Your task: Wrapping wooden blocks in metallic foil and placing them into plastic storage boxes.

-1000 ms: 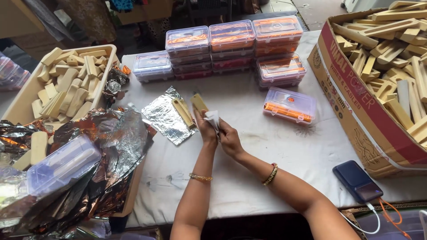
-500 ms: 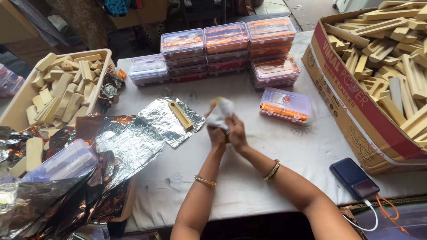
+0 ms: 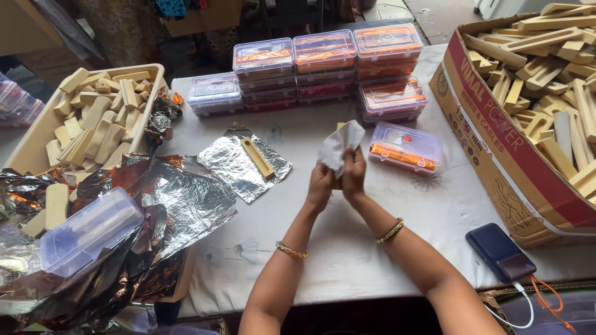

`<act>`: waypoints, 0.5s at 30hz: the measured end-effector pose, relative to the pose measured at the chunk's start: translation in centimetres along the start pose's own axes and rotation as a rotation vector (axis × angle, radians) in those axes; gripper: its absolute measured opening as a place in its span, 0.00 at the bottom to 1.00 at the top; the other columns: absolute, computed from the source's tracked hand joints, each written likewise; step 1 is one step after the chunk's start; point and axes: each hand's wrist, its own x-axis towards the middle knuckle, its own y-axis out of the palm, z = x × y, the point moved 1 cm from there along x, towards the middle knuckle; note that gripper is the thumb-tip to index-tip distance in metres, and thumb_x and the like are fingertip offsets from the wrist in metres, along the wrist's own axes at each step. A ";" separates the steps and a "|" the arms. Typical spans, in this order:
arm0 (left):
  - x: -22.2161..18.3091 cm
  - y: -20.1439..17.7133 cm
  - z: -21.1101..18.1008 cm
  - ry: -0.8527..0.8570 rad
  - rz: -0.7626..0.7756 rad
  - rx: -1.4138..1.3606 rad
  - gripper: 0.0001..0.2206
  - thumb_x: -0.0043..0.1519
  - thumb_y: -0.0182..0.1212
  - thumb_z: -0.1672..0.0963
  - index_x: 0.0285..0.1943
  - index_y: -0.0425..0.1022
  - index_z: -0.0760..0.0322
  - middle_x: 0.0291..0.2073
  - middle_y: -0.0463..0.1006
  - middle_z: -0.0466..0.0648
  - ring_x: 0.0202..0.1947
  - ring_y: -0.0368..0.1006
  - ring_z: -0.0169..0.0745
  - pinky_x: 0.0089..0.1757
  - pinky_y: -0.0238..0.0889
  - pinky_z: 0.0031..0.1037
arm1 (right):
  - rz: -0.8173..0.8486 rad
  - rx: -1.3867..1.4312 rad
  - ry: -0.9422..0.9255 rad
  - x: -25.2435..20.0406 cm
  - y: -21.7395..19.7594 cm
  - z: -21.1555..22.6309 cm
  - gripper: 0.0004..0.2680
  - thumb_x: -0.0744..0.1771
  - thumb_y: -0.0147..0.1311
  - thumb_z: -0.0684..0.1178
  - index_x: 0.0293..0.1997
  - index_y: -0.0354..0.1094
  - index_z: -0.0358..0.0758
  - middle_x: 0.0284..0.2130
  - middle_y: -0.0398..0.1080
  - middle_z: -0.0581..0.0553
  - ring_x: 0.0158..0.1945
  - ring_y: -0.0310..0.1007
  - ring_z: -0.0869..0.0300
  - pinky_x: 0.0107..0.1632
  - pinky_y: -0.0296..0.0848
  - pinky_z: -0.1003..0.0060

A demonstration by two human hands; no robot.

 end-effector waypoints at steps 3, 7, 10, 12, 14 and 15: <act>0.0 0.7 -0.4 0.078 -0.009 0.186 0.15 0.71 0.50 0.59 0.66 0.64 0.68 0.43 0.73 0.46 0.37 0.66 0.30 0.39 0.64 0.24 | -0.049 0.265 0.118 0.7 -0.1 1.6 0.15 0.73 0.43 0.52 0.65 0.60 0.32 0.46 0.73 0.47 0.46 0.73 0.65 0.48 0.75 0.68; -0.4 -0.4 -0.6 0.293 -0.148 0.604 0.17 0.69 0.53 0.60 0.68 0.64 0.67 0.47 0.74 0.52 0.44 0.70 0.37 0.45 0.66 0.29 | -0.053 0.289 0.149 -0.6 1.0 -0.7 0.15 0.74 0.43 0.51 0.63 0.62 0.29 0.46 0.74 0.46 0.45 0.74 0.65 0.48 0.75 0.69; -0.5 -1.1 -3.1 0.494 -0.249 0.708 0.22 0.66 0.58 0.58 0.70 0.62 0.64 0.52 0.74 0.54 0.51 0.73 0.42 0.51 0.70 0.31 | 0.045 0.074 0.029 -3.1 3.2 0.2 0.15 0.74 0.44 0.49 0.65 0.65 0.29 0.48 0.74 0.45 0.47 0.72 0.66 0.50 0.74 0.70; 0.0 -2.3 -4.2 0.370 -0.252 0.128 0.24 0.68 0.55 0.54 0.73 0.58 0.63 0.51 0.72 0.52 0.49 0.73 0.41 0.51 0.72 0.30 | 0.128 0.015 0.143 -4.7 4.6 1.9 0.15 0.72 0.43 0.48 0.67 0.62 0.33 0.46 0.75 0.45 0.44 0.73 0.64 0.47 0.75 0.69; -0.1 -2.5 -3.9 0.314 -0.235 0.015 0.24 0.68 0.53 0.54 0.74 0.58 0.62 0.55 0.70 0.48 0.53 0.70 0.38 0.54 0.69 0.29 | 0.185 -0.019 0.077 -4.9 4.8 2.2 0.16 0.72 0.43 0.48 0.68 0.61 0.32 0.50 0.74 0.45 0.50 0.72 0.64 0.53 0.71 0.70; -0.1 -2.6 -3.8 0.259 -0.219 -0.098 0.25 0.69 0.51 0.53 0.76 0.58 0.61 0.59 0.68 0.44 0.57 0.68 0.34 0.57 0.66 0.27 | 0.244 -0.054 0.010 -5.1 5.0 2.4 0.16 0.73 0.43 0.48 0.69 0.60 0.31 0.54 0.72 0.45 0.56 0.70 0.65 0.59 0.68 0.71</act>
